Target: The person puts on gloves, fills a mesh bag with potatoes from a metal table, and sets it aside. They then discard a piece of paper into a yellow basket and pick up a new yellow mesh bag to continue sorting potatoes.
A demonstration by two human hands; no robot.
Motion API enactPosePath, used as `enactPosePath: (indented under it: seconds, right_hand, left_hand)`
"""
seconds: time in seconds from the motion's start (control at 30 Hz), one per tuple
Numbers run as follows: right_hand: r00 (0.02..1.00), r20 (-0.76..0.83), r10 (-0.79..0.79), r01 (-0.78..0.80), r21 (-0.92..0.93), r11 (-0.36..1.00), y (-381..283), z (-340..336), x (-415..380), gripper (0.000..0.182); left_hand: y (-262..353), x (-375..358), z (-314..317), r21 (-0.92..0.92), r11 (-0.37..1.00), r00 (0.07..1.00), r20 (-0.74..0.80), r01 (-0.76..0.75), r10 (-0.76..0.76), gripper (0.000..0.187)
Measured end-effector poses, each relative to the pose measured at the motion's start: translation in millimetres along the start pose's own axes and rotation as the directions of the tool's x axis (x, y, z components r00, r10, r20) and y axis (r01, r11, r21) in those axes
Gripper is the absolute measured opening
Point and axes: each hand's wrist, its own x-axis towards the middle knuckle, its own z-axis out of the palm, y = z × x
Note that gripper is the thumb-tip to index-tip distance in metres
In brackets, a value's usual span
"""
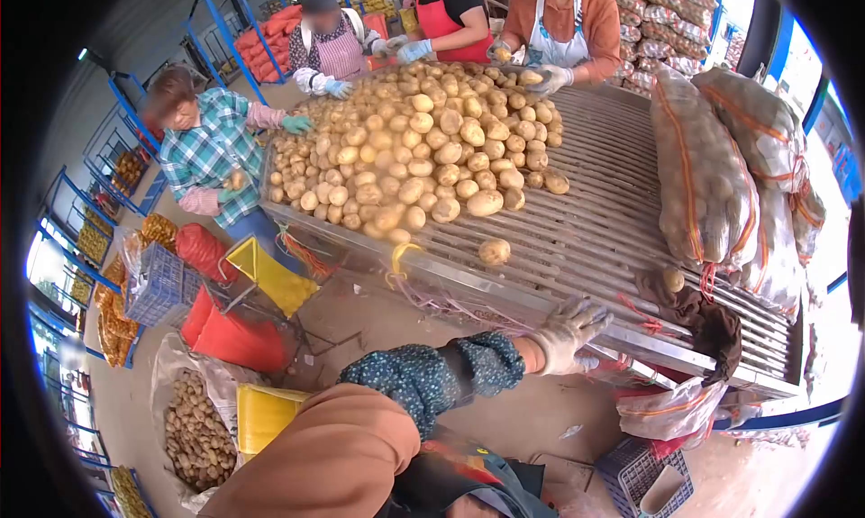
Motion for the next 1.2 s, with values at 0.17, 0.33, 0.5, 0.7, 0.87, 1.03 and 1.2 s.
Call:
enactPosePath:
  seconds: [0.17, 0.33, 0.5, 0.7, 0.87, 1.03, 1.2]
  right_hand:
    - [0.771, -0.003, -0.637, 0.631, 0.144, 0.763, -191, 127, -99, 0.044]
    - [0.51, 0.331, -0.794, 0.813, 0.115, 0.571, -387, 259, -267, 0.043]
    - [0.159, 0.567, -0.809, 0.936, 0.174, 0.305, -503, 363, -335, 0.028]
    - [-0.195, 0.418, -0.887, 0.979, 0.137, -0.151, -612, 502, -330, 0.036]
    - [0.212, 0.519, -0.828, 0.972, -0.024, 0.234, -674, 566, -312, 0.052]
    - [0.259, 0.835, -0.486, 0.966, -0.229, 0.121, -723, 564, -298, 0.074]
    - [0.142, 0.872, -0.469, 0.985, -0.171, -0.019, -728, 550, -287, 0.064]
  left_hand:
    - [-106, -135, -26, -0.277, 0.958, 0.83, -0.55, -0.075, -0.094, 0.037]
    - [-217, -241, -72, -0.544, 0.806, 0.741, -0.437, 0.232, -0.509, 0.023]
    - [-289, -263, -79, -0.728, 0.632, 0.575, -0.406, 0.267, -0.71, 0.029]
    - [-299, -239, -151, -0.548, 0.742, 0.539, -0.518, 0.387, -0.664, 0.029]
    - [-324, -173, -178, -0.323, 0.822, 0.654, -0.498, 0.47, -0.57, 0.029]
    - [-327, -79, -191, -0.265, 0.81, 0.721, -0.369, 0.523, -0.586, 0.04]
    - [-373, -6, -194, 0.005, 0.822, 0.745, -0.425, 0.57, -0.514, 0.051]
